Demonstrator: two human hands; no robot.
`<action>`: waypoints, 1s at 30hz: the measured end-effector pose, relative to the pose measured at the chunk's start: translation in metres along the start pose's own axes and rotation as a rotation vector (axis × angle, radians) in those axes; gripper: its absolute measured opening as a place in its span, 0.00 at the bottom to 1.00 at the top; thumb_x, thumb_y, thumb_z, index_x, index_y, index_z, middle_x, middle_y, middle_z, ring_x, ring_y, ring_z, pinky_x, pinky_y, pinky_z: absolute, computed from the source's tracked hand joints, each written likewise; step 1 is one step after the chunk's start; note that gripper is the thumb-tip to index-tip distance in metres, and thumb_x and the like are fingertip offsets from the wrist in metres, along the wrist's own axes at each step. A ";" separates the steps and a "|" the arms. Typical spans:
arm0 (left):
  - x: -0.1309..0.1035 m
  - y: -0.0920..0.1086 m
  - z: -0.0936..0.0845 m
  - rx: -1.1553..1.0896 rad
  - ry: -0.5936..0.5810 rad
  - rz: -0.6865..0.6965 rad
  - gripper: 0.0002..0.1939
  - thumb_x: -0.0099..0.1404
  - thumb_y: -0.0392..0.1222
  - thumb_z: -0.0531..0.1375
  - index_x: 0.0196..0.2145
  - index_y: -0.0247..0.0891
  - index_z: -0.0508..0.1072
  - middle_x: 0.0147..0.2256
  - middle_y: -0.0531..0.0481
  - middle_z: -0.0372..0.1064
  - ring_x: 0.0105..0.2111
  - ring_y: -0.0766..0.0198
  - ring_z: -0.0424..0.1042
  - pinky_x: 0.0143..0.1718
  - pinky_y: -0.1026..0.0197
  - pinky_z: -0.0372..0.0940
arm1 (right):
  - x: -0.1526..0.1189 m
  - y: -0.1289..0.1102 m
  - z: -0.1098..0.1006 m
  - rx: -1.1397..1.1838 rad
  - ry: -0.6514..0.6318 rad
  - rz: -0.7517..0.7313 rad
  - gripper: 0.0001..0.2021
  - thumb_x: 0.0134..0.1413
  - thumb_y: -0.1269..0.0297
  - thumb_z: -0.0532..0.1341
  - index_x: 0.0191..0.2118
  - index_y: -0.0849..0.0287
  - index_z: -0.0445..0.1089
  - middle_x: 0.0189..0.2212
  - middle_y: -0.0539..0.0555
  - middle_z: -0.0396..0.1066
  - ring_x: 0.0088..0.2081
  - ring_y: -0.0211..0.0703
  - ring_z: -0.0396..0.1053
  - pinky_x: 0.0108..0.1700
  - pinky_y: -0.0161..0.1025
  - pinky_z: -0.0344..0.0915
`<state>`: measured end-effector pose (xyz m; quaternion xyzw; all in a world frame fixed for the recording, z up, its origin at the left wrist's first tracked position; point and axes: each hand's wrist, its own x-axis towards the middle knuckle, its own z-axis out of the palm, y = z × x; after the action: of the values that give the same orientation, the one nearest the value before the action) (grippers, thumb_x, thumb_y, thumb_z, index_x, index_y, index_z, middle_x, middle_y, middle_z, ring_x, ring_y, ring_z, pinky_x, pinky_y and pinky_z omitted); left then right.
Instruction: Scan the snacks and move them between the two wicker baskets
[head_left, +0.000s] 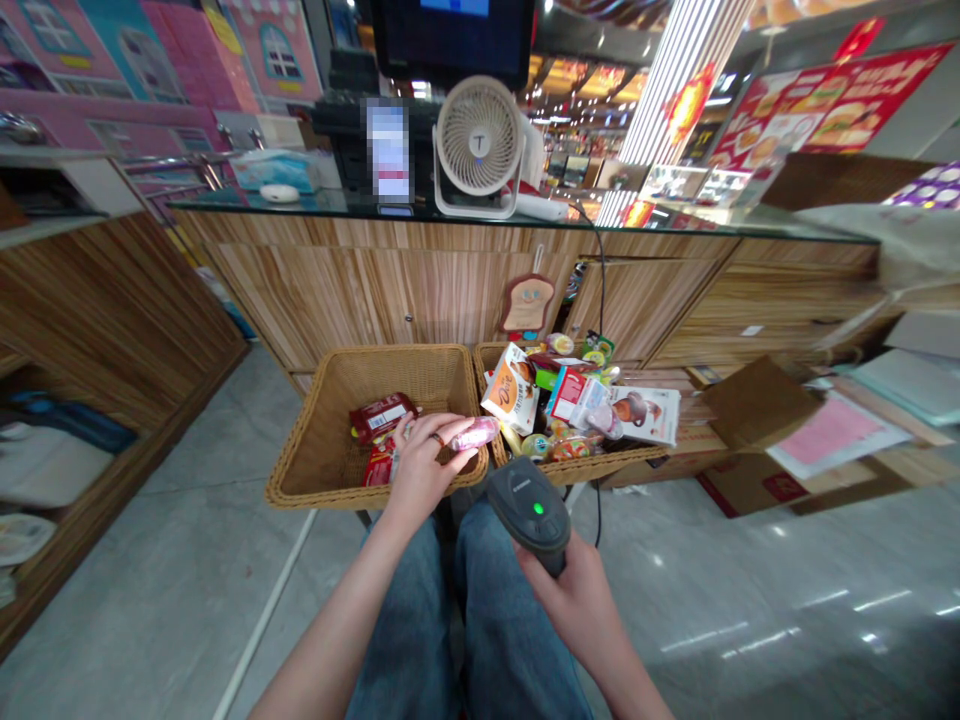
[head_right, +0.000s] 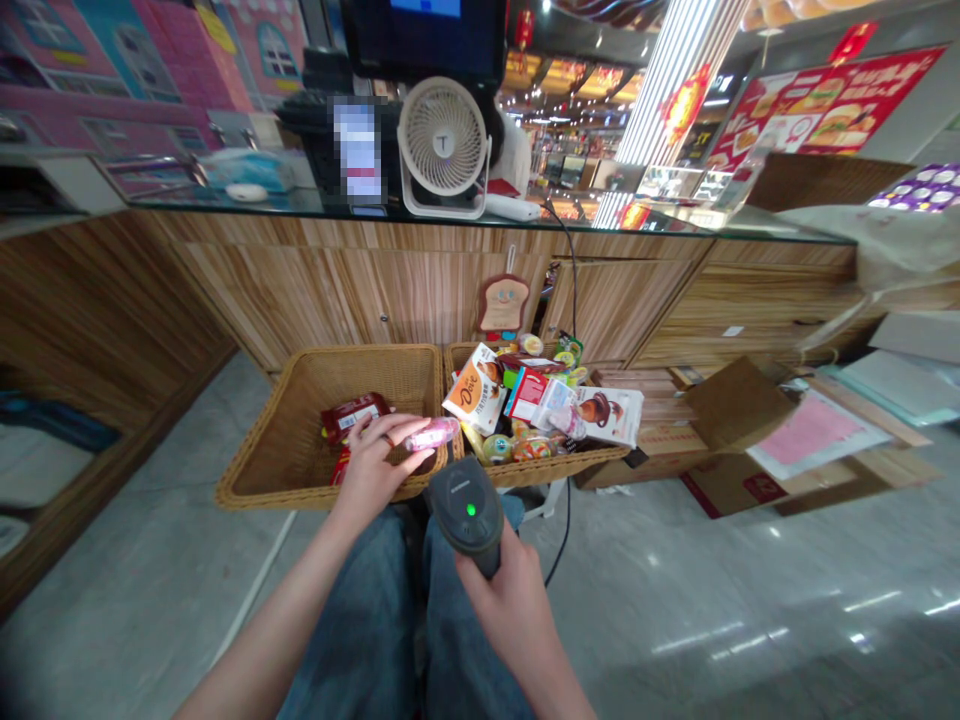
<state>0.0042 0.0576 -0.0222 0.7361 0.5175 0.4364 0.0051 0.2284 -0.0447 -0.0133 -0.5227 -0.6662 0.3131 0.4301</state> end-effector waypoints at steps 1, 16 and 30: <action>0.000 0.001 0.000 -0.003 -0.002 0.002 0.17 0.68 0.42 0.69 0.54 0.50 0.78 0.51 0.50 0.79 0.54 0.54 0.75 0.67 0.42 0.47 | 0.000 0.000 0.000 -0.001 0.001 0.003 0.12 0.60 0.62 0.61 0.44 0.61 0.78 0.32 0.55 0.82 0.34 0.51 0.81 0.37 0.36 0.76; 0.001 -0.006 -0.001 -0.006 0.262 -0.220 0.20 0.70 0.48 0.64 0.58 0.46 0.73 0.54 0.43 0.73 0.56 0.49 0.71 0.62 0.43 0.62 | -0.003 -0.002 -0.004 -0.011 0.046 -0.004 0.09 0.59 0.62 0.62 0.39 0.60 0.78 0.29 0.55 0.80 0.30 0.51 0.79 0.35 0.37 0.74; 0.054 0.004 0.011 0.271 -0.148 0.152 0.35 0.68 0.30 0.63 0.67 0.58 0.67 0.69 0.47 0.64 0.70 0.40 0.58 0.69 0.27 0.45 | -0.004 -0.001 -0.011 0.000 0.071 -0.006 0.09 0.59 0.61 0.62 0.36 0.60 0.77 0.25 0.52 0.77 0.28 0.48 0.77 0.33 0.36 0.74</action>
<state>0.0191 0.1022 0.0071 0.7970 0.5127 0.3066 -0.0890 0.2384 -0.0490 -0.0089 -0.5314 -0.6520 0.2932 0.4544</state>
